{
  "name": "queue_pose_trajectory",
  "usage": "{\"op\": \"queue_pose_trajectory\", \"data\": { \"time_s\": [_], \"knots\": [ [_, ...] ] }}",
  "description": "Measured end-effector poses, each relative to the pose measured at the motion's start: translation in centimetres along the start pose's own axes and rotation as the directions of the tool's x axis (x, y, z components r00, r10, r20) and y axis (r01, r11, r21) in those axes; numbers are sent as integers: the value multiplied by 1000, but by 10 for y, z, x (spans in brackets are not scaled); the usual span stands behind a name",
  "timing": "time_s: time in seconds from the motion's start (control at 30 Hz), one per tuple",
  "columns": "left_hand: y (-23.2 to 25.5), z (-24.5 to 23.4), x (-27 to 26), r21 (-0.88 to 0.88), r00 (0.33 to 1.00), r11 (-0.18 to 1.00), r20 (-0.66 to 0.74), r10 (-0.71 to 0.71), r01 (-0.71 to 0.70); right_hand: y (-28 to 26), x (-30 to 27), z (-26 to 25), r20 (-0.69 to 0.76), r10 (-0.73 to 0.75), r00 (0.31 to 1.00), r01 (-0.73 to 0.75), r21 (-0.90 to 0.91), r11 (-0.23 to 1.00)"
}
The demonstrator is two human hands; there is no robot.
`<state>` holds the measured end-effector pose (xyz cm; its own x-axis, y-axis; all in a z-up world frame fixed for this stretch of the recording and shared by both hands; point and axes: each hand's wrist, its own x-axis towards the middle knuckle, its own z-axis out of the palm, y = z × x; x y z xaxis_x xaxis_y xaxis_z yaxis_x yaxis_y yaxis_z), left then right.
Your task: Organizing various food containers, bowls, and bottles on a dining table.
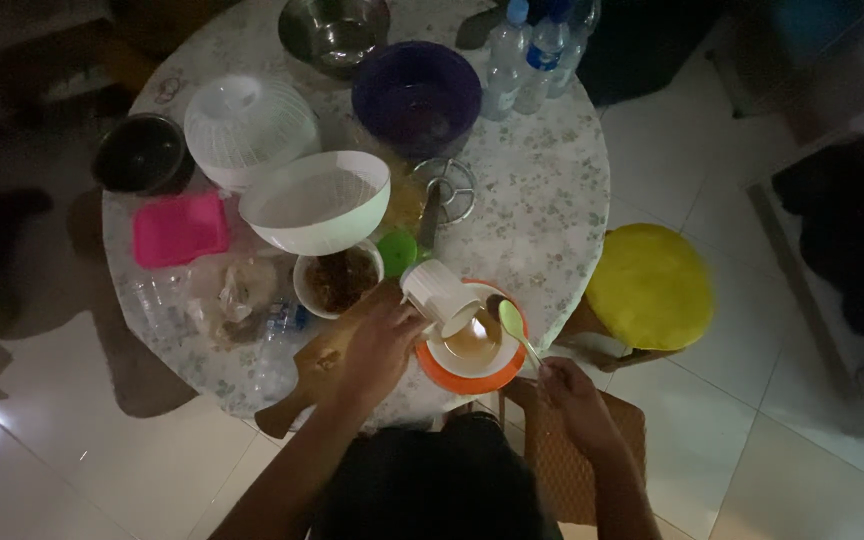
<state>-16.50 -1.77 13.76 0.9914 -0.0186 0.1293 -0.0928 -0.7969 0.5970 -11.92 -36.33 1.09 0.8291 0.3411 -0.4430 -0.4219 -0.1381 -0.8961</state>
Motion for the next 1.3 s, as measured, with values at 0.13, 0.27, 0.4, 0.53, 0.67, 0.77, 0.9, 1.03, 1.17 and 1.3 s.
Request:
{"op": "queue_pose_trajectory", "data": {
  "time_s": [0.13, 0.27, 0.4, 0.53, 0.67, 0.77, 0.9, 1.03, 1.17, 1.3],
  "knots": [
    [-8, 11, -4, 58, 999, 998, 47, -19, 17, -1, -2, 1, -21, 47, 999, -47, -4, 999],
    [-8, 13, -4, 44, 999, 998, 31, 43, -44, 2, -4, -1, -47, 69, 997, -69, 0, 998],
    [-2, 13, -2, 36, 990, 999, 140, -35, 30, -4, -7, -1, -33, 57, 998, -58, -52, 997],
    [-3, 21, -4, 175, 992, 976, 23, 124, -126, -6, -11, 2, -44, 60, 997, -64, -85, 994],
    [-11, 35, -6, 220, 977, 956, -39, 208, -195, -14, -16, 6, -60, 47, 997, -54, -121, 991],
    [-19, 44, -6, 219, 974, 951, -2, 224, -219, -13, -14, 6, -69, 58, 996, -66, -129, 989],
    [-11, 33, -3, 312, 951, 898, 102, 294, -311, -8, -13, 6, -56, 45, 997, -52, -122, 991],
    [-6, 32, -2, 362, 954, 885, 166, 249, -293, -12, -17, 9, -54, 36, 998, -41, -105, 994],
    [-15, 39, -4, 413, 941, 851, 233, 246, -325, -10, -16, 7, -57, 43, 997, -51, -146, 988],
    [-28, 54, -10, 446, 950, 839, 176, 260, -312, -14, -19, 6, -47, 31, 998, -39, -183, 982]
  ]
}}
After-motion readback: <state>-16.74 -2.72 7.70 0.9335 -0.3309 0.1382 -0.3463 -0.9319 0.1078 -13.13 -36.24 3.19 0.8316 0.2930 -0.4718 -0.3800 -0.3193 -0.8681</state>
